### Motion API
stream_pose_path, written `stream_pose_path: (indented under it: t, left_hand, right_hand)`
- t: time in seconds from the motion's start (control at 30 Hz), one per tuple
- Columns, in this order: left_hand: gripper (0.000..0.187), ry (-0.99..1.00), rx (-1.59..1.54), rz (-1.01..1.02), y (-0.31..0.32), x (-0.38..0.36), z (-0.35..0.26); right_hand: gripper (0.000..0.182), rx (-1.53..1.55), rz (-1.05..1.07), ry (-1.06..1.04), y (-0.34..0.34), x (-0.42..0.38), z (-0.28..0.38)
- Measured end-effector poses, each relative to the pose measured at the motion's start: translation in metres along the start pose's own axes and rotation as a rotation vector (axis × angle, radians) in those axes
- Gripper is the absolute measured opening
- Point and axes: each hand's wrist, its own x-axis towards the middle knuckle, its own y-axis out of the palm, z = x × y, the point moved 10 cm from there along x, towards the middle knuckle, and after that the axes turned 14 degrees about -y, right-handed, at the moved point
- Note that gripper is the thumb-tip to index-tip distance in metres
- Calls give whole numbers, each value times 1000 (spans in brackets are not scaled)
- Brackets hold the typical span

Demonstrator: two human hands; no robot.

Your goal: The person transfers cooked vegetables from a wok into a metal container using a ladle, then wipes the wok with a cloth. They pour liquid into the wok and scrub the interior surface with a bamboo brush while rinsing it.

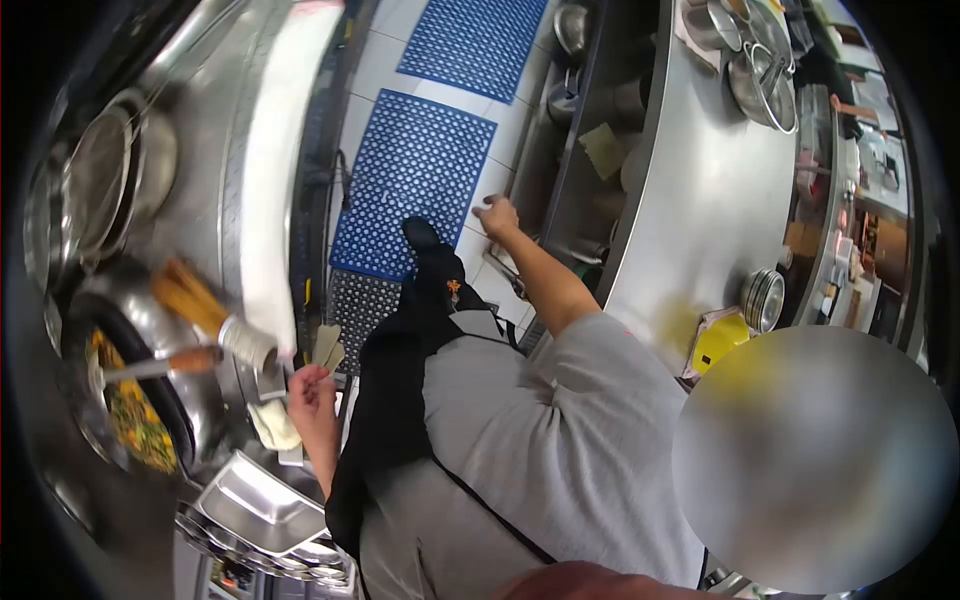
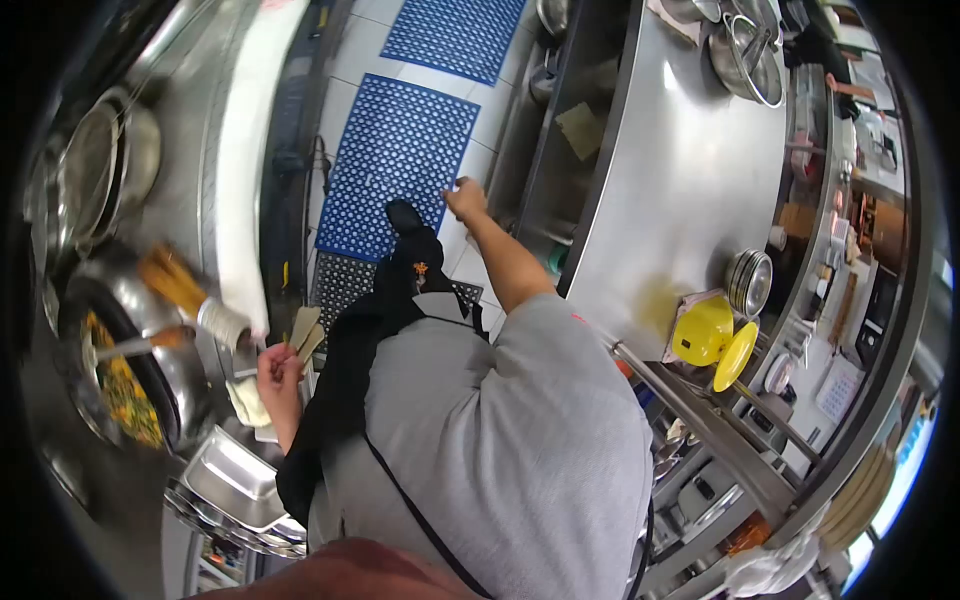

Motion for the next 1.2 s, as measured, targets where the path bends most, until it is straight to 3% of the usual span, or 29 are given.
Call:
stream_pose_path:
  t: [0.1,0.2,0.3,0.33,0.4,0.47,0.57,0.63,0.7,0.77,0.8,0.83,0.9,0.97,1.03,1.13,1.2]
  left_hand:
    - [29,40,203,66,46,45,-5]
    - [38,-96,349,142,63,82,38]
    - [43,-134,438,146,80,102,59]
    - [45,-187,444,164,87,107,61]
    - [49,-358,451,166,87,117,90]
    - [49,-326,427,163,92,126,101]
    - [50,-293,367,160,91,136,112]
    - [50,-310,348,152,100,133,102]
    - [50,-221,297,204,116,128,86]
    - [50,-117,236,212,122,124,65]
    - [47,-87,185,226,124,120,53]
    - [44,-56,129,240,128,116,42]
    - [37,7,41,236,132,117,45]
    - [32,80,12,243,131,104,22]
    - [31,-120,-179,274,128,92,30]
    - [24,-271,-658,267,112,55,37]
    - [24,-120,-899,368,105,33,38]
  right_hand:
    - [47,-113,-222,104,-44,67,-66]
    - [42,-166,-433,191,-113,117,-104]
    - [36,-253,-582,18,-171,175,-134]
    - [37,-279,-629,128,-181,203,-180]
    - [41,-374,-655,115,-221,191,-140]
    - [38,-332,-820,-236,-212,225,-203]
    - [32,-490,-626,131,-196,185,-167]
    - [28,-438,-606,147,-178,170,-176]
    - [26,-298,-454,389,-157,137,-157]
    - [28,-227,-323,92,-117,130,-141]
    - [28,-335,-386,-124,-94,126,-135]
    - [29,-332,-273,-191,-55,127,-133]
    - [25,-154,-43,-320,6,84,-64]
    - [18,11,377,-328,88,49,-16]
    - [11,249,625,-460,125,-29,75]
    - [11,90,653,-907,112,-175,210]
    - [12,-55,624,-1068,103,-258,253]
